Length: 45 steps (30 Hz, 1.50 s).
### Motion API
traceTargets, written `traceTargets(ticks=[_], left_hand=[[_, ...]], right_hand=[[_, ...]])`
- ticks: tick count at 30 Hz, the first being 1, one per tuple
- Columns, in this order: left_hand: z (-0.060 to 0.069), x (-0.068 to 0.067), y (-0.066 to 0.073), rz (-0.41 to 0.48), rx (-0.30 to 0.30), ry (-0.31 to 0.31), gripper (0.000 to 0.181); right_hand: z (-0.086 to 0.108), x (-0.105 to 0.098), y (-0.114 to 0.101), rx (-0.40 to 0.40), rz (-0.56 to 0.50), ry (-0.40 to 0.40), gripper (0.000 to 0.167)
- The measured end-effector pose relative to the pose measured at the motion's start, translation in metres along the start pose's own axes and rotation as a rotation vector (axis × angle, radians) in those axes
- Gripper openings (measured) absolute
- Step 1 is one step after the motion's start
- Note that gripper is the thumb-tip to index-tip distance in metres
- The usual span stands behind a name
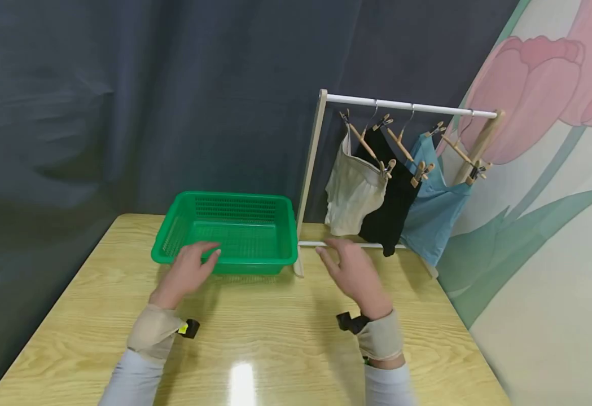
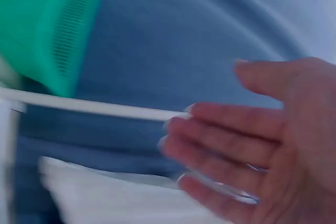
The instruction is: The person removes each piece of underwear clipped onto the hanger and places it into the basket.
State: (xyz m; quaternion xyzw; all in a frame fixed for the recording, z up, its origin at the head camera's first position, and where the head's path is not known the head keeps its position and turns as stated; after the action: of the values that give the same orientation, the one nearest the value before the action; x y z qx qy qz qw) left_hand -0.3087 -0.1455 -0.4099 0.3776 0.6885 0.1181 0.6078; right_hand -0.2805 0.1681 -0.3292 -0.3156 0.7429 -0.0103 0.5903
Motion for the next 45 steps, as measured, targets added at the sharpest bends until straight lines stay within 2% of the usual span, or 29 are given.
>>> traceTargets(ticks=[3, 6, 8, 11, 14, 16, 19, 22, 24, 26, 29, 33, 36, 40, 45], left_hand=[[-0.020, 0.009, 0.007, 0.153, -0.002, -0.089, 0.041], [-0.042, 0.019, 0.020, 0.264, 0.022, -0.126, 0.042], [-0.059, 0.025, 0.030, 0.314, 0.042, -0.123, 0.041], [-0.086, 0.032, 0.040, 0.368, 0.066, -0.082, 0.038], [-0.114, 0.044, 0.048, 0.389, 0.066, -0.030, 0.036], [-0.132, 0.057, 0.053, 0.392, 0.060, 0.007, 0.036], [-0.155, 0.080, 0.063, 0.395, 0.044, 0.042, 0.040], [-0.171, 0.098, 0.071, 0.421, 0.044, 0.056, 0.047], [-0.180, 0.105, 0.075, 0.449, 0.067, 0.067, 0.050], [-0.187, 0.108, 0.078, 0.497, 0.101, 0.095, 0.051], [-0.195, 0.105, 0.077, 0.580, 0.142, 0.177, 0.049], [-0.200, 0.098, 0.071, 0.650, 0.149, 0.290, 0.042], [-0.203, 0.096, 0.071, 0.661, 0.153, 0.314, 0.038], [-0.207, 0.096, 0.074, 0.654, 0.161, 0.308, 0.035], [-0.209, 0.098, 0.076, 0.629, 0.139, 0.337, 0.031]], right_hand=[[-0.004, -0.053, -0.009, -0.092, -0.012, 0.224, 0.027], [-0.011, -0.094, -0.010, -0.156, -0.012, 0.421, 0.024], [-0.020, -0.115, -0.008, -0.157, 0.001, 0.519, 0.025], [-0.036, -0.137, 0.001, -0.132, 0.013, 0.647, 0.027], [-0.050, -0.149, 0.012, -0.088, 0.028, 0.723, 0.029], [-0.058, -0.150, 0.021, -0.037, 0.035, 0.719, 0.033], [-0.069, -0.145, 0.036, 0.068, 0.031, 0.648, 0.040], [-0.077, -0.135, 0.049, 0.158, 0.030, 0.590, 0.043], [-0.080, -0.132, 0.054, 0.179, 0.039, 0.602, 0.040], [-0.081, -0.132, 0.056, 0.184, 0.055, 0.636, 0.035], [-0.083, -0.132, 0.056, 0.190, 0.064, 0.670, 0.030], [-0.087, -0.131, 0.055, 0.215, 0.060, 0.637, 0.026], [-0.089, -0.133, 0.054, 0.189, 0.067, 0.638, 0.024], [-0.088, -0.136, 0.051, 0.117, 0.076, 0.669, 0.023], [-0.086, -0.136, 0.051, 0.075, 0.069, 0.687, 0.023]])
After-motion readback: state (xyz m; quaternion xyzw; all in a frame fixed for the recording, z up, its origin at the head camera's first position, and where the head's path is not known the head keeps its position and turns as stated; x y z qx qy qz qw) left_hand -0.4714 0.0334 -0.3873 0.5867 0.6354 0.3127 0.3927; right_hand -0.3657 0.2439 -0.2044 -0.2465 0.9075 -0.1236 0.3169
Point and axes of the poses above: each hand's wrist, its own z-axis away from the middle knuckle, its own x-axis out of the palm, y = z × x, the point moved 7 cm from there along -z, towards the middle knuckle, and after that the axes turned 6 degrees about -y, right-handed, at the moved point
